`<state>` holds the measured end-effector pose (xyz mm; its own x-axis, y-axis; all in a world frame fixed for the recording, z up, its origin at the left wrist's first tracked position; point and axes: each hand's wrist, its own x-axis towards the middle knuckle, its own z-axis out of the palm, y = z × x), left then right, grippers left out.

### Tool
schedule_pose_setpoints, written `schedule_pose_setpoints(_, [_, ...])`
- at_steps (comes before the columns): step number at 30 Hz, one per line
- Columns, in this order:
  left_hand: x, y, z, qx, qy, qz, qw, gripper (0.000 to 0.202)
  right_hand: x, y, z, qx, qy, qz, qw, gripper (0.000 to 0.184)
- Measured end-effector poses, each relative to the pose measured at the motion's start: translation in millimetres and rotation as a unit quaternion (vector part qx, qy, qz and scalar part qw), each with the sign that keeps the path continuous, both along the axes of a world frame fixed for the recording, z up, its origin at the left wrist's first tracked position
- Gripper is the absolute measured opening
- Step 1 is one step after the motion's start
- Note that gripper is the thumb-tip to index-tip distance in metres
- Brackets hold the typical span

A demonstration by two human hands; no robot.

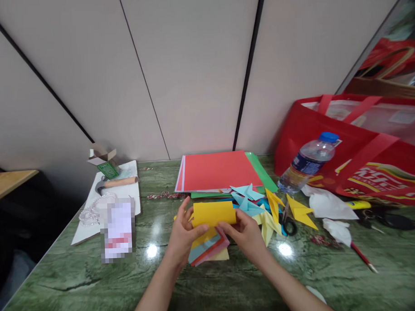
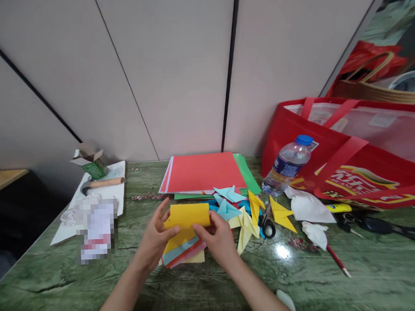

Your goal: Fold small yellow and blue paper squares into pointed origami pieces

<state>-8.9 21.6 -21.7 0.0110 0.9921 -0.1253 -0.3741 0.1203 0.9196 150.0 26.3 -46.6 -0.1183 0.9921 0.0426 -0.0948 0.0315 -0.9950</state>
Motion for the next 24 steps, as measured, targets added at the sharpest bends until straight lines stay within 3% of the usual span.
schedule_pose_setpoints(6, [2.7, -4.1, 4.8, -0.029, -0.011, -0.024, 0.999, 0.069, -1.7, -0.2, 0.9, -0.01, 0.034, -0.003, 0.999, 0.029])
schedule_pose_setpoints(13, [2.3, -4.3, 1.2, -0.041, 0.025, -0.024, 0.999, 0.049, -1.4, -0.8, 1.1, -0.04, 0.074, 0.015, 0.996, 0.062])
schedule_pose_setpoints(19, [2.5, -4.2, 0.0, -0.037, 0.046, -0.008, 0.998, 0.04, -2.0, -0.8, 1.4, -0.016, 0.033, 0.011, 0.999, 0.046])
schedule_pose_setpoints(24, [4.1, -4.6, 3.9, -0.059, 0.061, -0.004, 0.996, 0.037, -2.4, 0.4, 1.2, -0.002, 0.055, 0.007, 0.998, 0.057])
